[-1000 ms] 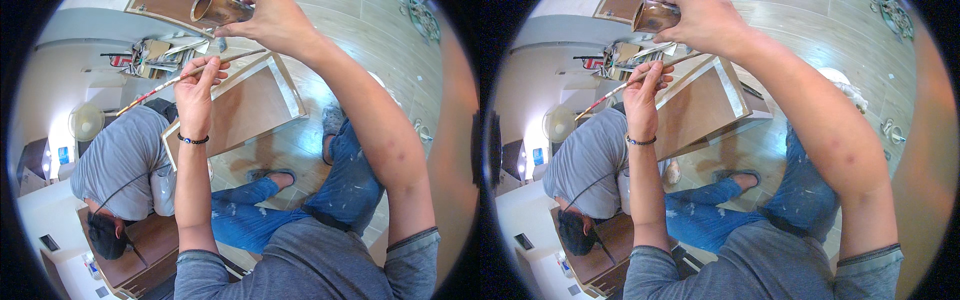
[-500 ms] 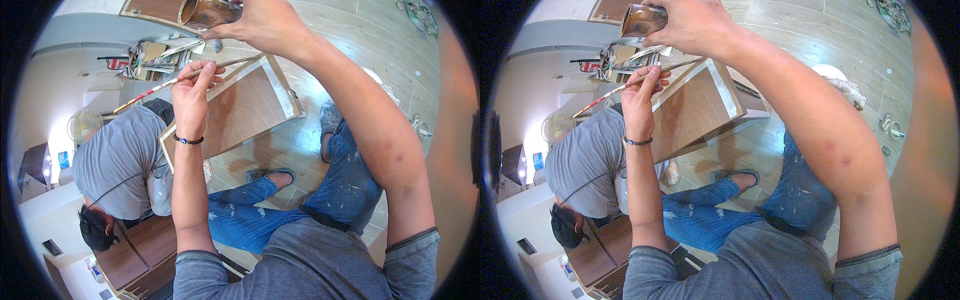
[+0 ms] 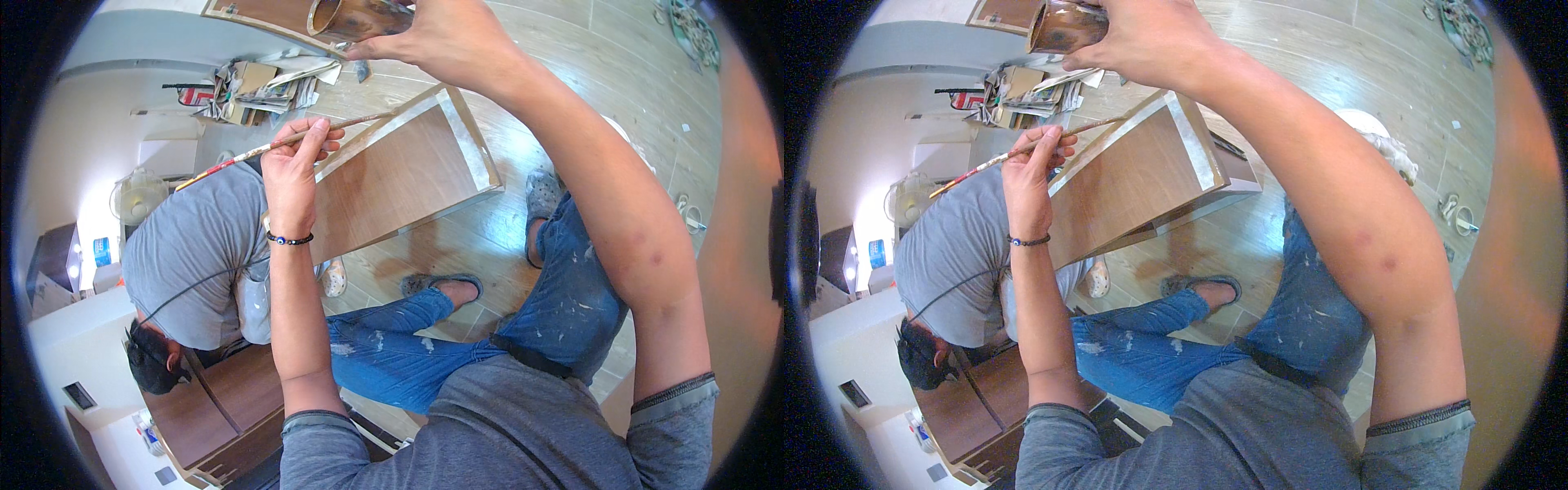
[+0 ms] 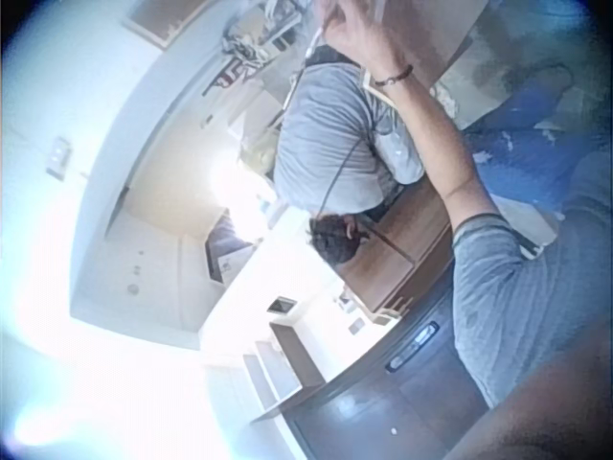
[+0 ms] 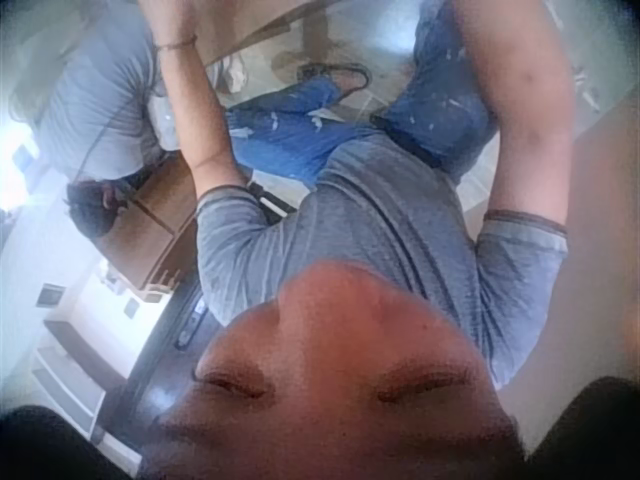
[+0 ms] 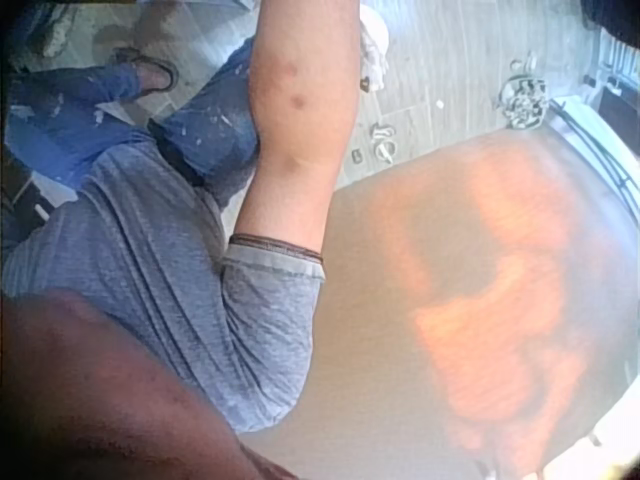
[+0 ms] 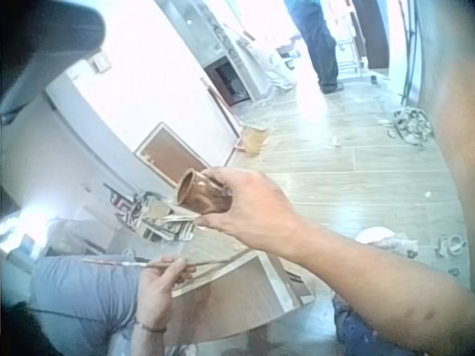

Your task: The person sits on the floor and applies a finish to the edges of a wooden furniture piece using a small brush and a tin of finish. They repeatedly dip the brush into the tin and carefully coat the taped edges of the furniture.

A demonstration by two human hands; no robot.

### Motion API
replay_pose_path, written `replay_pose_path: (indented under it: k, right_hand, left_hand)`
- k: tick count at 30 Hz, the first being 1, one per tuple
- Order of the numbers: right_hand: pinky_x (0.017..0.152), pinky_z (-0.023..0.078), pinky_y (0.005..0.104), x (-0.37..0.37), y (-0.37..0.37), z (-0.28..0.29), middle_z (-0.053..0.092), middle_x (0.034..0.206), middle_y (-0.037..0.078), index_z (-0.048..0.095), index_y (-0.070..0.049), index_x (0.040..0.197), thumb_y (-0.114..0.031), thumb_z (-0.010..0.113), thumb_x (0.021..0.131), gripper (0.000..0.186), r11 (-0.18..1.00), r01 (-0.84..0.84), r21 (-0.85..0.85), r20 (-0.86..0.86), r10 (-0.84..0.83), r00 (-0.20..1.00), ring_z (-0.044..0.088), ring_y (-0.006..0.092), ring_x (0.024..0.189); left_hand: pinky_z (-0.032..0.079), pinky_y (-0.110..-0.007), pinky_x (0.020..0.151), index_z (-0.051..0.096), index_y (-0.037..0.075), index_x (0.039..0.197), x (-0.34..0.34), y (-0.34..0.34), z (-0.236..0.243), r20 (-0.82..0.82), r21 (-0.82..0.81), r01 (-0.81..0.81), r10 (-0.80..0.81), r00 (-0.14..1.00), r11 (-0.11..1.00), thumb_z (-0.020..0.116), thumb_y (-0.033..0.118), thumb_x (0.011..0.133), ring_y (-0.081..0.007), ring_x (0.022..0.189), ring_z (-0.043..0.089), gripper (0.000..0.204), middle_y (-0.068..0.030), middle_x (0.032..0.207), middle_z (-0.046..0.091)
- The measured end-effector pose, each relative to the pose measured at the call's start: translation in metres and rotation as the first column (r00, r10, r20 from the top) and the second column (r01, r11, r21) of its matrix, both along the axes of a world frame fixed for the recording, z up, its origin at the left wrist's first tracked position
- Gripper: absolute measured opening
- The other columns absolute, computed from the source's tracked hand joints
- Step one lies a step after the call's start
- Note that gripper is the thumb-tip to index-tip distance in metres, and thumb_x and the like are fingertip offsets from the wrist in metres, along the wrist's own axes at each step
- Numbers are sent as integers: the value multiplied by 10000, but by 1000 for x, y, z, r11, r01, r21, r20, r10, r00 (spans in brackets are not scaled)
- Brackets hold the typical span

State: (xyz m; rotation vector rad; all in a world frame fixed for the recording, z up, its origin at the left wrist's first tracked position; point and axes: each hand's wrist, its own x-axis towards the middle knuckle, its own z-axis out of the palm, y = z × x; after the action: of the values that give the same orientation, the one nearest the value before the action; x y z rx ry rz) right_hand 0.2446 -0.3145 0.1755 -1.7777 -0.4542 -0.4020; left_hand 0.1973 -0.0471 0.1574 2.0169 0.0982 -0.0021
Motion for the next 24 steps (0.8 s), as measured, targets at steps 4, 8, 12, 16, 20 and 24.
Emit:
replay_pose_path:
  k: [4,8,12,16,20,24]
  right_hand:
    - [886,544,387,14,3,-7,730,1062,200,686,-42,1234,-242,835,755,541,1000,-22,5,-51,22,998,709,329,995]
    - [886,543,380,11,3,-6,733,1068,190,687,-41,1236,-242,838,757,541,999,-29,18,-71,30,997,709,312,998]
    - [889,541,375,10,5,-4,735,1065,186,686,-43,1241,-238,840,761,540,1000,-30,9,-79,30,996,709,305,993]
    - [878,544,368,2,2,6,741,1053,179,683,-42,1245,-232,842,763,542,999,-52,12,-135,54,989,717,294,971]
    - [859,547,356,9,5,-8,749,1028,171,683,-38,1243,-211,856,753,547,999,-35,29,-54,37,998,725,271,946]
    - [858,546,348,2,7,-6,752,1005,162,686,-33,1231,-195,867,748,541,984,-110,138,-174,133,976,726,251,938]
  left_hand:
    - [488,-240,760,697,37,1067,-3,10,3,-23,1,-32,32,999,999,698,229,979,-85,810,647,211,-80,945,760]
    - [503,-238,763,694,29,1074,-7,24,5,-33,12,-53,53,998,999,696,222,980,-90,805,654,214,-77,938,756]
    - [512,-239,763,692,26,1077,-9,44,6,-39,44,-63,65,997,997,694,219,981,-95,803,659,215,-73,932,752]
    - [513,-240,758,692,27,1073,-14,62,8,-52,56,-95,97,994,994,692,216,982,-94,794,660,210,-73,931,751]
    - [509,-241,750,694,33,1069,-17,80,9,-65,51,-114,118,991,992,692,215,981,-95,787,663,202,-68,925,751]
    - [506,-241,756,694,35,1052,-32,94,13,-76,61,-153,157,985,986,694,213,979,-93,788,659,193,-66,916,747]
